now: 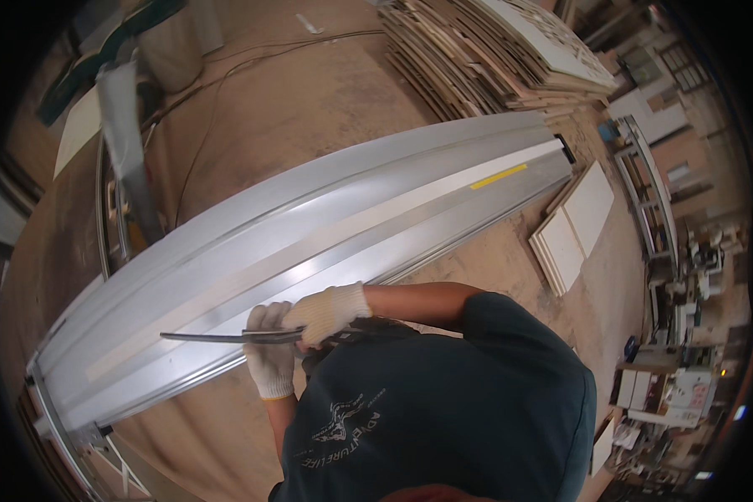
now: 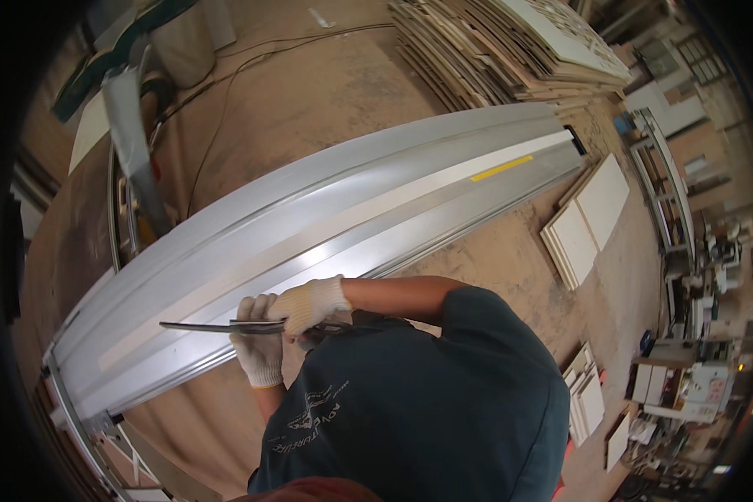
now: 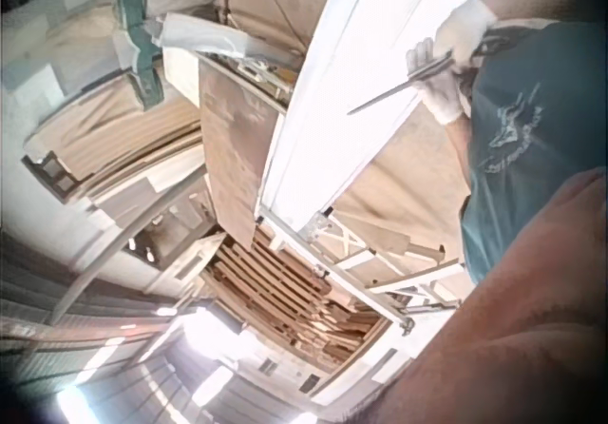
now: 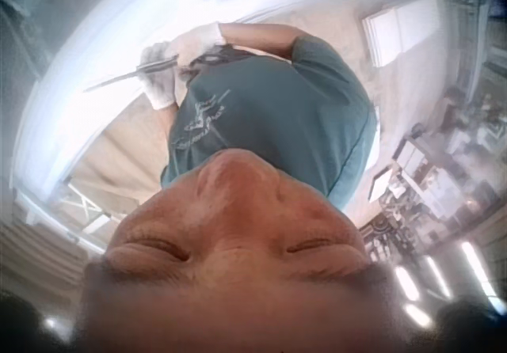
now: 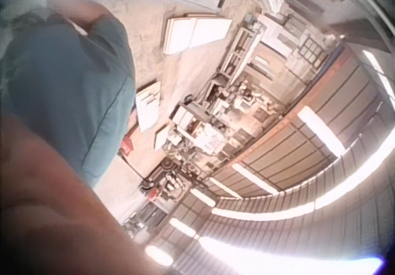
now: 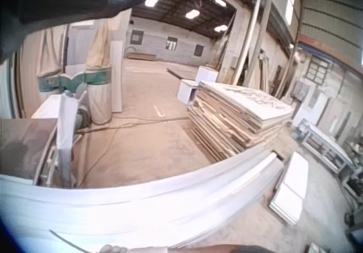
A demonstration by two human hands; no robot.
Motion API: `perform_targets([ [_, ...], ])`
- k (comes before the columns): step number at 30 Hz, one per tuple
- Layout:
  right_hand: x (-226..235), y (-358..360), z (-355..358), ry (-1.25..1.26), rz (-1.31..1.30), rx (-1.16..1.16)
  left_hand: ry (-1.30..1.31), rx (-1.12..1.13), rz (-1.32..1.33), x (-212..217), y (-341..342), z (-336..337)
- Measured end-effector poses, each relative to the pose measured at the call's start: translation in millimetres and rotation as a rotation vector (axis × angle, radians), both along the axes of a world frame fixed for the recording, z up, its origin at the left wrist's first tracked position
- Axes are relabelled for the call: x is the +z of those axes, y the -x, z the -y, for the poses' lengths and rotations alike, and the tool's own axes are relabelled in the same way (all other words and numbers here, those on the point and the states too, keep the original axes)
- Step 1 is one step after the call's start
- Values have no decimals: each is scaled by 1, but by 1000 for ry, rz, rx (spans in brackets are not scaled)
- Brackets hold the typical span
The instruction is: The person adjusts a panel saw, retrieves a red push stick, and cuts several white panels one at a time. The person then stacks the cut pieces and returns to the saw to continue cutting additional panels.
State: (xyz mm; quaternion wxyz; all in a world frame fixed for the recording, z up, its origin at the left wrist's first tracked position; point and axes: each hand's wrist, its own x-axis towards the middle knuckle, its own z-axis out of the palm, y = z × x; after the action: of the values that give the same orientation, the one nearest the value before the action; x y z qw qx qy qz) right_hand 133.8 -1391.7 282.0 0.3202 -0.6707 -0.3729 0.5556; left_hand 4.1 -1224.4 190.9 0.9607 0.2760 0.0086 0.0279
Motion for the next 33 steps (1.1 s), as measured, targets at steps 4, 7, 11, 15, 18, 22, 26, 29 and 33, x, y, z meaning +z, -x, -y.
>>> perform_targets([
  [4,-14,-18,20,-10,-277,-165,208,41,46,20,-46,30],
  [7,-25,-29,50,-88,-544,-292,87,253,-360,25,-53,48],
  [11,-54,-43,90,-245,-691,-285,244,345,-447,24,-61,56],
  [15,-80,-33,110,-414,-556,-431,267,444,-459,17,-72,52],
  [18,-88,-18,107,-410,-742,-579,257,550,-460,19,-71,46],
  [22,-90,-13,96,-360,-744,-671,99,484,-341,29,-67,47],
  [26,-87,-28,87,-400,-825,-610,-399,353,-470,24,-38,14],
  [29,-81,-35,79,-453,-699,-641,-739,433,-745,-7,11,-57],
  [33,-68,-29,67,-219,-463,-840,-886,734,-1486,-71,57,-150],
])
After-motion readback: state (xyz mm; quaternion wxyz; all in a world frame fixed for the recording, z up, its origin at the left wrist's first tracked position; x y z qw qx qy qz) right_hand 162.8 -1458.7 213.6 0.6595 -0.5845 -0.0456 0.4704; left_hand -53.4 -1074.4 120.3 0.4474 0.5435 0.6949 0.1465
